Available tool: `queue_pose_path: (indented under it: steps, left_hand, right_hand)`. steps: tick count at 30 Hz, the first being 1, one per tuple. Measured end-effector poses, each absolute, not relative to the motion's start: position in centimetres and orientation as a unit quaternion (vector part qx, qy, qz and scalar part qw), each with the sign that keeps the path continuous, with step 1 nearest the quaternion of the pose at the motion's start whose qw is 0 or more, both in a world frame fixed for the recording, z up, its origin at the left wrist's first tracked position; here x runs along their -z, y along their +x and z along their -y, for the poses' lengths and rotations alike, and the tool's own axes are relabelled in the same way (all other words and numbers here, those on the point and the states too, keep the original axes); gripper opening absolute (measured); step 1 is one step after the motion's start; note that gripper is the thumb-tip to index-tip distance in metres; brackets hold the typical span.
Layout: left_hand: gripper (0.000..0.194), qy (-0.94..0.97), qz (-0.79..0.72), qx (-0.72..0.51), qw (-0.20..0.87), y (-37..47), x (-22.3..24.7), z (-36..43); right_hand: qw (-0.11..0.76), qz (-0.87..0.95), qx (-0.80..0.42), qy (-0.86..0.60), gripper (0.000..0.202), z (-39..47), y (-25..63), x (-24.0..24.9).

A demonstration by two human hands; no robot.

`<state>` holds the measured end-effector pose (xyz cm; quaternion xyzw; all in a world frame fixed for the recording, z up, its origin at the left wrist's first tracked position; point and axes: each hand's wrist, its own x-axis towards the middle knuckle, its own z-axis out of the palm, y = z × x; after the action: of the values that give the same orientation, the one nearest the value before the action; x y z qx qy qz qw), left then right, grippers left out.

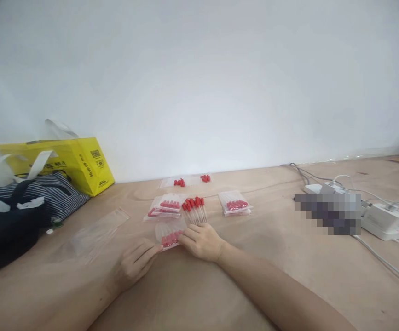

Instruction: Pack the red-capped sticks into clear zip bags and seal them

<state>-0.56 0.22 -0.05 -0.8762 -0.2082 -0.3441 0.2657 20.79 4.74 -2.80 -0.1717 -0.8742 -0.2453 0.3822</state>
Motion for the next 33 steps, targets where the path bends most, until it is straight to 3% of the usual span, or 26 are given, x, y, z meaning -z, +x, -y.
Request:
queue_pose_path:
  steps: [7, 26, 30, 33]
  left_hand:
    - [0.012, -0.874, 0.207, 0.363, 0.247, -0.1, 0.0, -0.6]
    - [0.019, -0.879, 0.137, 0.360, 0.280, 0.1, 0.1, -0.8]
    - [0.017, -0.873, 0.167, 0.365, 0.277, -0.4, 0.1, -0.4]
    - [0.023, -0.874, 0.192, 0.372, 0.247, -1.4, 0.1, -0.6]
  right_hand:
    - [0.382, 0.877, 0.250, -0.149, 0.017, -4.8, 20.5, 2.9]
    - [0.361, 0.883, 0.259, -0.153, 0.019, -4.2, 20.2, 2.9]
    - [0.353, 0.894, 0.217, -0.172, 0.017, -4.2, 20.7, 3.2]
    - [0.389, 0.889, 0.111, -0.213, 0.015, -3.8, 20.8, 3.3]
